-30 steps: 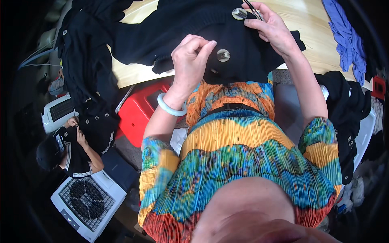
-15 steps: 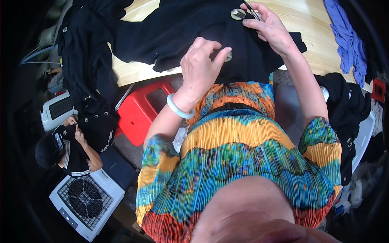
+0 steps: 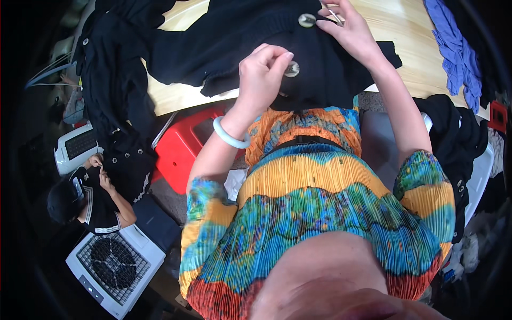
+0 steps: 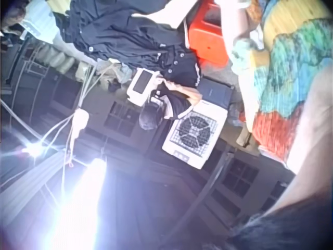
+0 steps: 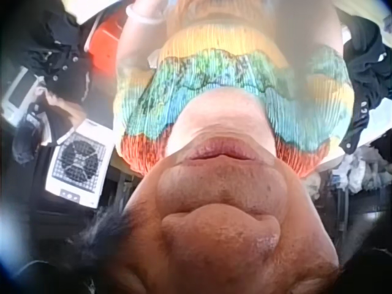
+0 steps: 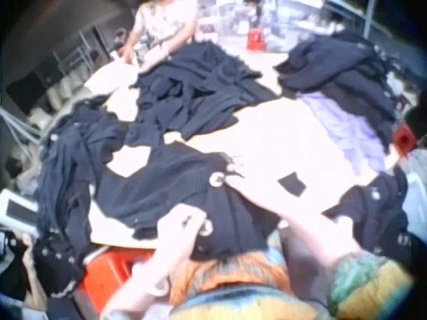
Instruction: Trimming loose threads from black garments using thread snips at a workbench.
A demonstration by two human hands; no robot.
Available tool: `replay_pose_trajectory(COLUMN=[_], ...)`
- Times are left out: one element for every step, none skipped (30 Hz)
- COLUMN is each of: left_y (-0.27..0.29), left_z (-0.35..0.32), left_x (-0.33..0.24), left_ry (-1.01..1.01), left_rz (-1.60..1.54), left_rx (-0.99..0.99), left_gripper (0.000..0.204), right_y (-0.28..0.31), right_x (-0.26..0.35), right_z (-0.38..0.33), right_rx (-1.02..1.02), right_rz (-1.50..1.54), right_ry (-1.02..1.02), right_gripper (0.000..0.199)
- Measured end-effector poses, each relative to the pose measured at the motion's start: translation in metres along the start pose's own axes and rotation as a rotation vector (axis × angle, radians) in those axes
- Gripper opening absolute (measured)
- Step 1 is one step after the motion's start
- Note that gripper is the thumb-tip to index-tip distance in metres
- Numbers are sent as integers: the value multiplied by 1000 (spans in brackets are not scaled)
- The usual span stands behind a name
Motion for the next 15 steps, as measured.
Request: replay_pose_trajectory(left_y=[-3,3,-1,-6,-6,-5,-5,-6,-7,-8,-9,-10,-11,-11,-10], left_z=[-2,-2,-4,-11,-11,-10,-11,-14,-14,-14,-15,-16,-17,-18,-20], left_x=[19,18,27,37,38,39,37,35,32,29,26,25,25,26,28], left_ry=[164,168,326,487,508,509,544,578,571,569,586,603,602,618,633], left_rz=[-164,-163,-226,-291,-350,-357,-431,-505,-534,-535,-580,-626,-626,-663,-698], left_rx=[42,38,129,220,232,235,248,260,276,279,269,257,257,242,225], left_gripper=[10,10,11,13,13,13,12,11,10,10,11,11,11,13,15], right_y=[7,15,35,35,36,28,20,12,6,1,0,-4,-8,-8,-9], right_x=[8,11,34,44,55,61,70,81,92,92,93,92,91,91,93], right_z=[-2,-11,-13,-20,-27,-34,-40,-44,-47,-50,-49,-48,-47,-45,-43], right_rx=[9,15,-125,-118,-112,-20,84,162,186,228,227,249,271,272,288], right_rz=[-21,-40,-202,-136,-69,19,81,103,82,78,76,64,52,52,26], right_ry=[-200,-399,-271,-222,-175,-181,-178,-136,-37,-45,-46,-50,-53,-53,-43], right_gripper=[29,29,37,34,32,33,30,30,28,23,23,23,23,23,24])
Point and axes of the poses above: each hand's wrist, its own z-axis towards the middle knuckle, its own y-axis out of the back of the hand, x = y × z, the point moved 10 cm from there along z, towards the middle knuckle, and after that the axes turned 2 degrees about -z, right-handed, at the moved point
